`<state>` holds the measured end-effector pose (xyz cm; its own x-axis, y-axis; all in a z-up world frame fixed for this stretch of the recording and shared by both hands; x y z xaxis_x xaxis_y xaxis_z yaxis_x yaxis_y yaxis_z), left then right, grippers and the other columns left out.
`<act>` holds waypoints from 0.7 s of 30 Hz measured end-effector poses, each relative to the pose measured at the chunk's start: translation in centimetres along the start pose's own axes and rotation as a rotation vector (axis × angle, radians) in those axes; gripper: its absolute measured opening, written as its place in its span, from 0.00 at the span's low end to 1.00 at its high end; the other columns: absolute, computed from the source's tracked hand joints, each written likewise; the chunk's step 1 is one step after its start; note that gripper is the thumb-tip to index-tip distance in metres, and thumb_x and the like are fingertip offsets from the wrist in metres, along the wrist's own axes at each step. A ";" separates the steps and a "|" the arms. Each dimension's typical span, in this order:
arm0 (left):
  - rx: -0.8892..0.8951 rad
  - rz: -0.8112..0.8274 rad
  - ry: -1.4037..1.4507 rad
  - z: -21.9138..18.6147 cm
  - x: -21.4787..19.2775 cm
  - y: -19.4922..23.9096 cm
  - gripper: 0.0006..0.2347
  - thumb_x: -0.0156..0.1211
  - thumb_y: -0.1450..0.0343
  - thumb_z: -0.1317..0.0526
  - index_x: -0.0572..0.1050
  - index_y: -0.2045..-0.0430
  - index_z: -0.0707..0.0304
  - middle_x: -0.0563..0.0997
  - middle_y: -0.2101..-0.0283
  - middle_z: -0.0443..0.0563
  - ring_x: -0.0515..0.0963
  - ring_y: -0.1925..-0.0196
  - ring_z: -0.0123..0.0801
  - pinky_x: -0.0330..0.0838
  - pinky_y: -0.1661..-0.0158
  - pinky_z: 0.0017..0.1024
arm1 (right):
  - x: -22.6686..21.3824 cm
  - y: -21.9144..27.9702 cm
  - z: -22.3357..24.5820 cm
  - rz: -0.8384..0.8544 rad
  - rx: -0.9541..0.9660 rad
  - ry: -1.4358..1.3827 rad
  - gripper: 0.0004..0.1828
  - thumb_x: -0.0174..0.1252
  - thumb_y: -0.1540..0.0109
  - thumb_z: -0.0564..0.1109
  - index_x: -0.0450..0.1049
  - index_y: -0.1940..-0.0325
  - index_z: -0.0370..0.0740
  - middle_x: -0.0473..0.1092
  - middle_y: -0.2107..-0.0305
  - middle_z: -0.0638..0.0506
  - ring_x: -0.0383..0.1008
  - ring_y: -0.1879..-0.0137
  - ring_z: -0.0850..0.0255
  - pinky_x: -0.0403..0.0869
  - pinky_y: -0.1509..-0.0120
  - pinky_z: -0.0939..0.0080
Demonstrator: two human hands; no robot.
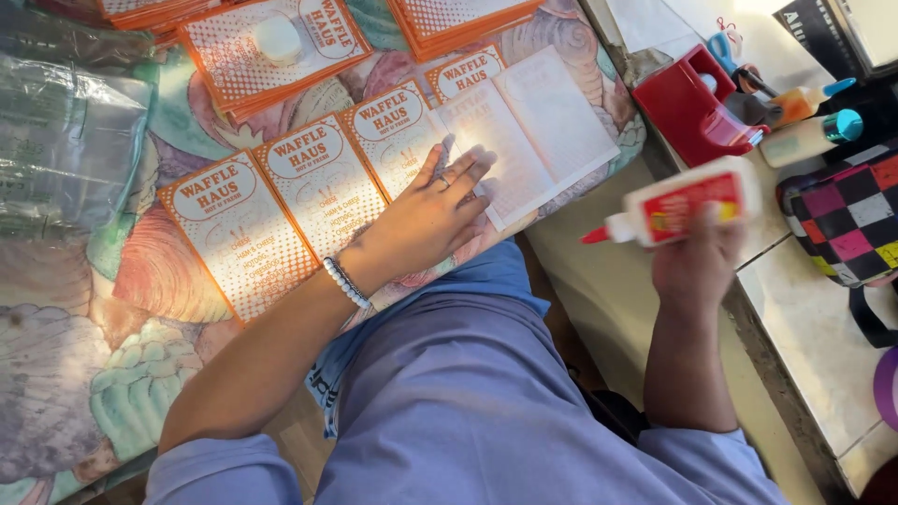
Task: Applying glue to paper templates and folding them to assemble packaging sleeves.
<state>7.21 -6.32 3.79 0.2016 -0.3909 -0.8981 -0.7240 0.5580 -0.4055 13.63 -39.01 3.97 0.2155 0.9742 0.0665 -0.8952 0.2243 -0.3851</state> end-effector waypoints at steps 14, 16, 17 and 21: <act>-0.011 0.024 0.093 -0.1 0.7 0.3 0.10 0.57 0.26 0.52 0.81 0.57 0.50 0.78 0.41 0.61 0.77 0.37 0.57 0.45 0.31 0.68 | 14.6 3.5 3.3 0.440 -0.323 0.311 0.16 0.79 0.44 0.39 0.81 0.59 0.30 0.75 0.74 0.40 0.80 0.68 0.51 0.78 0.59 0.55; -0.012 0.036 0.096 -0.1 0.6 0.2 0.10 0.57 0.26 0.52 0.81 0.56 0.49 0.78 0.41 0.60 0.77 0.37 0.57 0.45 0.31 0.68 | 14.8 3.7 2.8 0.472 -0.311 0.309 0.18 0.80 0.45 0.39 0.80 0.58 0.29 0.76 0.71 0.38 0.80 0.66 0.46 0.79 0.57 0.50; -0.009 0.048 0.094 0.0 0.6 0.1 0.10 0.57 0.26 0.52 0.81 0.56 0.48 0.78 0.41 0.60 0.77 0.37 0.57 0.44 0.31 0.68 | 15.0 3.9 2.5 0.499 -0.302 0.302 0.20 0.80 0.45 0.38 0.78 0.57 0.28 0.77 0.68 0.35 0.81 0.64 0.41 0.80 0.54 0.45; -0.017 0.078 0.116 0.3 1.2 0.4 0.11 0.55 0.24 0.52 0.82 0.54 0.48 0.78 0.40 0.60 0.76 0.36 0.57 0.41 0.30 0.67 | 16.2 4.0 2.9 0.604 -0.253 0.337 0.25 0.81 0.46 0.39 0.75 0.53 0.25 0.76 0.65 0.31 0.80 0.60 0.34 0.79 0.52 0.36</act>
<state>7.39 -6.35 2.53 0.0677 -0.4297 -0.9004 -0.7456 0.5779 -0.3318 12.41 -22.28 6.23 -0.1417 0.8572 -0.4952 -0.7876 -0.4006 -0.4682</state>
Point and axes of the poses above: each hand's wrist, its own y-axis away from the middle knuckle, its own x-axis out of the palm, z = x × y, the point moved 10 cm from there along -y, towards the middle knuckle
